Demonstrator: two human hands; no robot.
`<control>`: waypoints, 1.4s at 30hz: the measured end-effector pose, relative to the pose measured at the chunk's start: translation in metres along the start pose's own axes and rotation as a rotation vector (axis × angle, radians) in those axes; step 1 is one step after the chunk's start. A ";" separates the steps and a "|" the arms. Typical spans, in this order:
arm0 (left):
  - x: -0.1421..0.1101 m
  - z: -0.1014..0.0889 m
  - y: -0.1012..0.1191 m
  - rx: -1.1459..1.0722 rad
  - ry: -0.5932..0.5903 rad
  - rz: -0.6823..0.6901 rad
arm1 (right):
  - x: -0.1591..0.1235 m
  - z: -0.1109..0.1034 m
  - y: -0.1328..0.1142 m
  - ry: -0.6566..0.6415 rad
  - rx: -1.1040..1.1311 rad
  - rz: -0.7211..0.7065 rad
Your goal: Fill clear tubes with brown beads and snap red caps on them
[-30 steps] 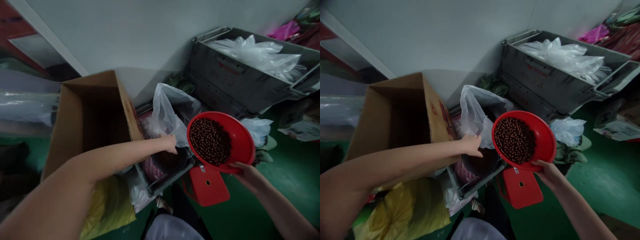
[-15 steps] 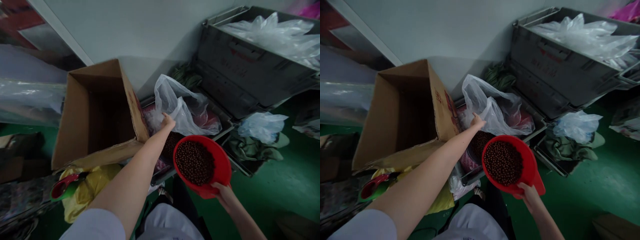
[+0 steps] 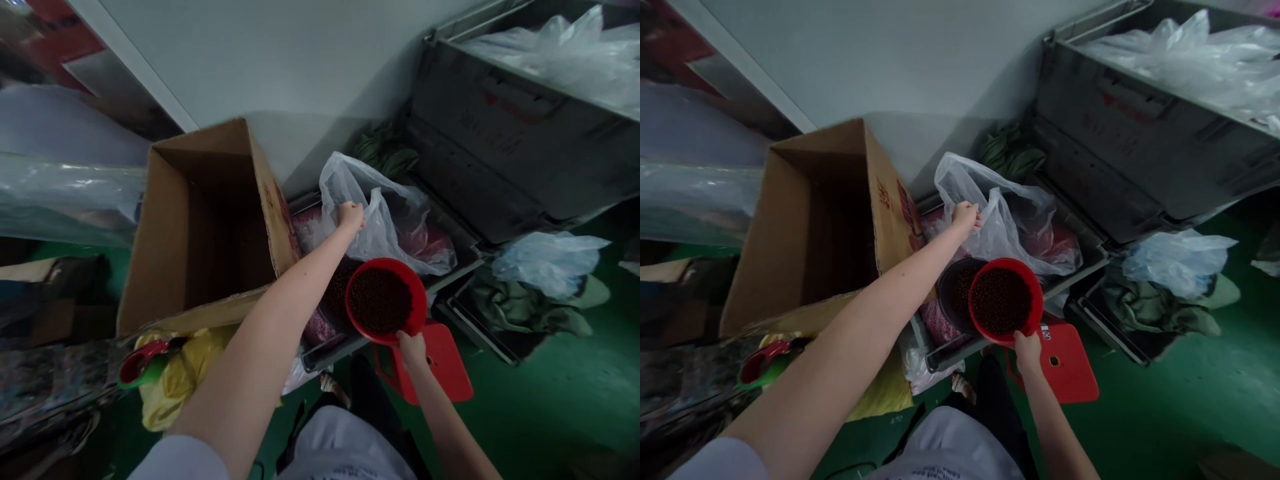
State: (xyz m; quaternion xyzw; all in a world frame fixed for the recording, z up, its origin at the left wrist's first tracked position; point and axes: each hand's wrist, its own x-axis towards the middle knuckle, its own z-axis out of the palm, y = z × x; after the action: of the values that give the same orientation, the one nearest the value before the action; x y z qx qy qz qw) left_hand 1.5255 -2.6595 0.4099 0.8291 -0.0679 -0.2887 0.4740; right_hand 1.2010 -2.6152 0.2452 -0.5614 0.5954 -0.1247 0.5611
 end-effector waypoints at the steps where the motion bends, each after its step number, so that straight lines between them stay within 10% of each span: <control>1: -0.006 -0.001 0.001 -0.049 0.004 0.012 | 0.002 0.003 -0.001 0.023 -0.061 -0.021; 13: -0.170 -0.083 -0.107 -0.276 -0.091 0.052 | -0.014 0.033 -0.030 0.073 -0.455 -0.211; 24: -0.301 -0.125 -0.259 -0.303 0.090 -0.416 | -0.040 0.046 -0.046 0.086 -0.570 -0.299; 42: -0.336 -0.123 -0.286 -0.360 0.020 -0.461 | -0.055 0.043 -0.048 0.103 -0.591 -0.403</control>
State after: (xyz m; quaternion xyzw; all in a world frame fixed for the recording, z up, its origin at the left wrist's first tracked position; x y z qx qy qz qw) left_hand 1.2692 -2.2827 0.3607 0.7279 0.1793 -0.3881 0.5360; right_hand 1.2465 -2.5659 0.2971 -0.7984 0.5106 -0.0834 0.3081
